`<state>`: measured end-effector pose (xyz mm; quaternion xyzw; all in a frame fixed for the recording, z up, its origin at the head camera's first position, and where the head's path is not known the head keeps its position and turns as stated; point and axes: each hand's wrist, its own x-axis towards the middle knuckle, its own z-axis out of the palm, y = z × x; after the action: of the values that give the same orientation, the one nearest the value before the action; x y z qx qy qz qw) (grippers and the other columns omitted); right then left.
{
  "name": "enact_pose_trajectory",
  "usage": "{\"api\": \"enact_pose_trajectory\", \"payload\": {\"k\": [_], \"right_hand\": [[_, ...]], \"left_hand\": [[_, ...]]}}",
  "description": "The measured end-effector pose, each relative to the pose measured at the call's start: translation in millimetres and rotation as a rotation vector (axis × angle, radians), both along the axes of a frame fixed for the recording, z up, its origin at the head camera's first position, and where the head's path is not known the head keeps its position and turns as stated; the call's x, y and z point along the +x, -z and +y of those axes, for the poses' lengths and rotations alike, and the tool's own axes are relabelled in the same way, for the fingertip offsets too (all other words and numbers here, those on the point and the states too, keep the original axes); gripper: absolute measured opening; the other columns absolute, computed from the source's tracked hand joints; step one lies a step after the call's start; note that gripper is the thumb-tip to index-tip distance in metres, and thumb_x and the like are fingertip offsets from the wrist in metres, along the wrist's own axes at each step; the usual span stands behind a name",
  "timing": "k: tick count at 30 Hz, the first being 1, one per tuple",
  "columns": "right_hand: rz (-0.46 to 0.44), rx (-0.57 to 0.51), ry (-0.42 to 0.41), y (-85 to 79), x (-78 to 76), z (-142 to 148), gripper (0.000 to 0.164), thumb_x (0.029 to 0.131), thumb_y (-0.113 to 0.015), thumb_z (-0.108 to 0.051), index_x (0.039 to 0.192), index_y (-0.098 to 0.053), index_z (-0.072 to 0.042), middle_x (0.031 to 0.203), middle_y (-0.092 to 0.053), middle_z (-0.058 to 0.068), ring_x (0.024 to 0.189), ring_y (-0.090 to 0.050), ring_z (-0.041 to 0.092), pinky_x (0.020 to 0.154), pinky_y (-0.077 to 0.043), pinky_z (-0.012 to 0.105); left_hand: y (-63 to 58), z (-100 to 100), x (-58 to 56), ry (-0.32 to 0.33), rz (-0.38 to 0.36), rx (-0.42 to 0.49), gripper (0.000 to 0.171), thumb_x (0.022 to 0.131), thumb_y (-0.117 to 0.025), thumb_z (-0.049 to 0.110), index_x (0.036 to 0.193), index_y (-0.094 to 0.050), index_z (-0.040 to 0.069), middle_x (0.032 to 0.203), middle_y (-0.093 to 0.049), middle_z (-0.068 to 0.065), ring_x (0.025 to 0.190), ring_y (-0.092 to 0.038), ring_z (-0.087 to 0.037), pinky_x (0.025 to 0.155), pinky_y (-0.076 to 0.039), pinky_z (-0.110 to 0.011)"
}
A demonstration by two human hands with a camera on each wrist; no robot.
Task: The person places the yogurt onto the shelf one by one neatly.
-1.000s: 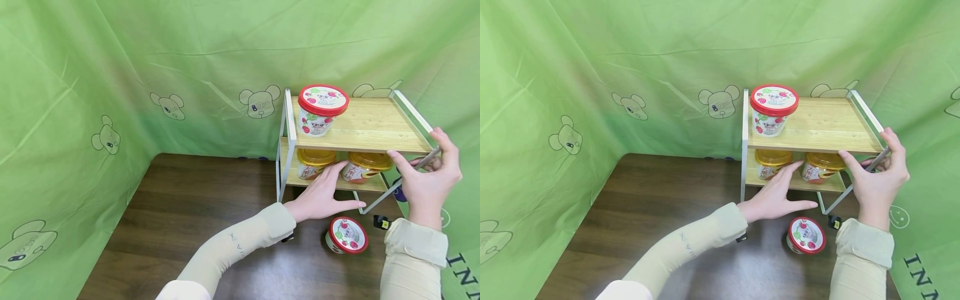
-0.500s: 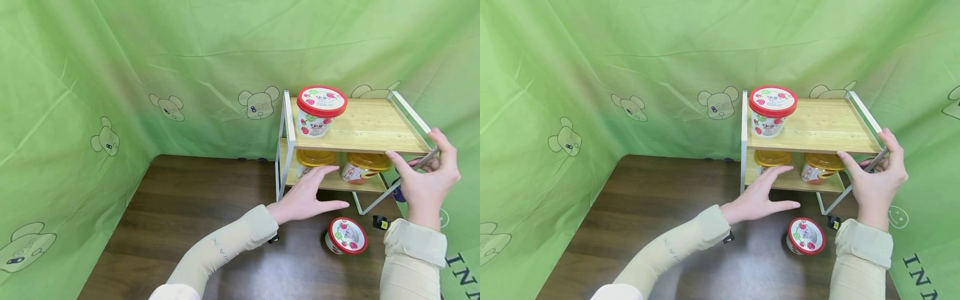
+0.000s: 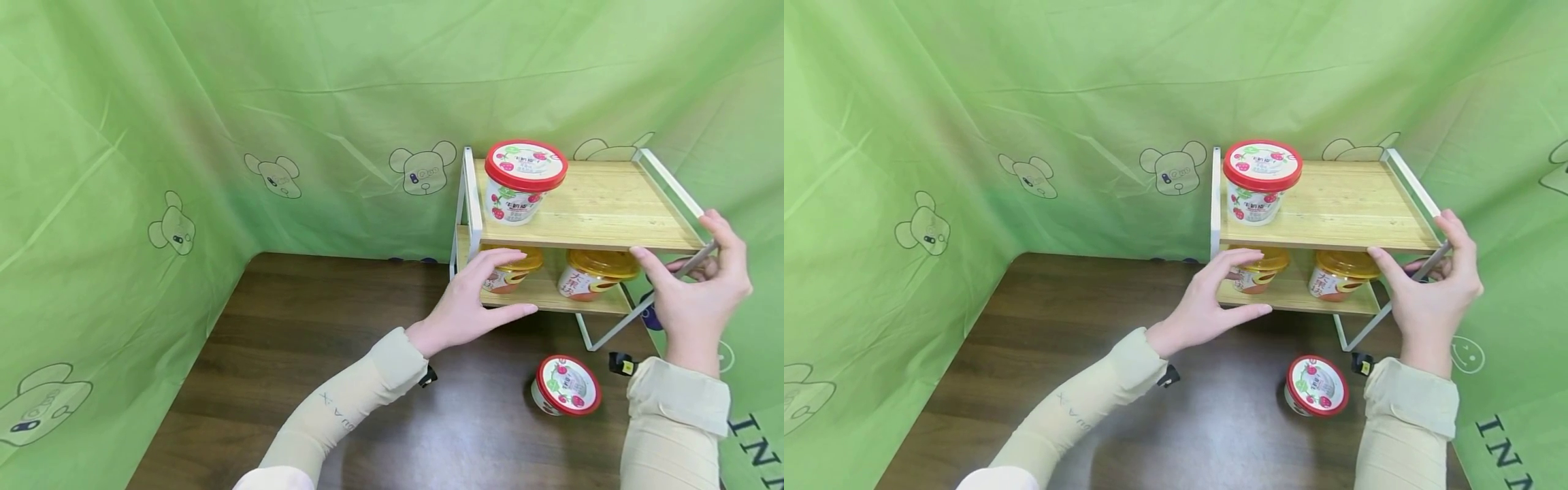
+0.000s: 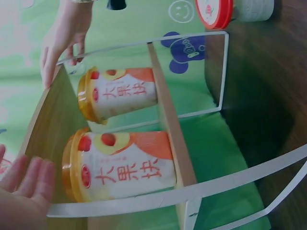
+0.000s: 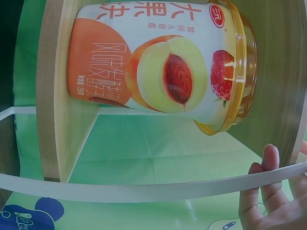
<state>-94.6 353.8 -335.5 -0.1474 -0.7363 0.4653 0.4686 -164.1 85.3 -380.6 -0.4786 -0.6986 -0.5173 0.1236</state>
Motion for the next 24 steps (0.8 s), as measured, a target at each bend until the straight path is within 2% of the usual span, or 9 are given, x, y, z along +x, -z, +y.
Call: {"api": "enact_pose_trajectory", "payload": {"k": [5,10,13,18,24], "right_hand": [[0.002,0.001,-0.001,0.3,-0.3,0.0,0.069,0.075,-0.089,-0.005,0.137,-0.062,-0.019,0.147,-0.052,-0.003,0.079,-0.057,0.001,0.075,-0.048,0.014],[0.006,0.002,0.001,0.1,-0.2,0.0,0.069,0.075,-0.09,-0.005,0.137,-0.063,-0.019,0.147,-0.053,-0.002,0.077,-0.057,0.001,0.075,-0.047,0.015],[0.001,-0.005,0.003,0.2,-0.5,0.4,0.069,0.075,-0.09,-0.005,0.137,-0.063,-0.019,0.147,-0.053,-0.003,0.077,-0.057,0.001,0.075,-0.047,0.015],[-0.006,-0.007,0.004,1.2,-1.3,2.1,0.07,0.075,-0.09,-0.004,0.137,-0.062,-0.02,0.147,-0.052,-0.003,0.078,-0.057,0.001,0.075,-0.047,0.015],[-0.014,-0.006,0.004,2.4,-1.7,3.6,0.07,0.075,-0.09,-0.004,0.138,-0.062,-0.02,0.148,-0.052,-0.003,0.079,-0.057,0.001,0.075,-0.047,0.014]], "left_hand": [[-6.7,-9.1,-4.3,-0.013,0.064,0.105,0.063,0.082,-0.088,0.017,0.136,-0.056,0.006,0.135,-0.057,-0.002,0.12,-0.054,-0.01,0.095,-0.049,-0.029],[-11.6,-16.8,-8.2,-0.02,0.055,0.18,0.064,0.08,-0.088,0.012,0.135,-0.056,0.005,0.133,-0.058,-0.005,0.113,-0.059,-0.02,0.09,-0.051,-0.029],[-16.4,-21.3,-9.4,-0.032,0.061,0.213,0.063,0.081,-0.087,0.01,0.134,-0.055,0.005,0.131,-0.058,-0.006,0.112,-0.059,-0.021,0.088,-0.052,-0.033],[-27.0,-27.5,-11.8,-0.089,0.105,0.266,0.06,0.08,-0.088,0.011,0.131,-0.058,0.003,0.129,-0.059,-0.007,0.118,-0.053,-0.016,0.094,-0.049,-0.036],[-37.5,-31.3,-19.4,-0.145,0.162,0.308,0.063,0.077,-0.09,0.013,0.131,-0.058,0.002,0.132,-0.059,-0.009,0.124,-0.049,-0.018,0.103,-0.043,-0.036]]}}
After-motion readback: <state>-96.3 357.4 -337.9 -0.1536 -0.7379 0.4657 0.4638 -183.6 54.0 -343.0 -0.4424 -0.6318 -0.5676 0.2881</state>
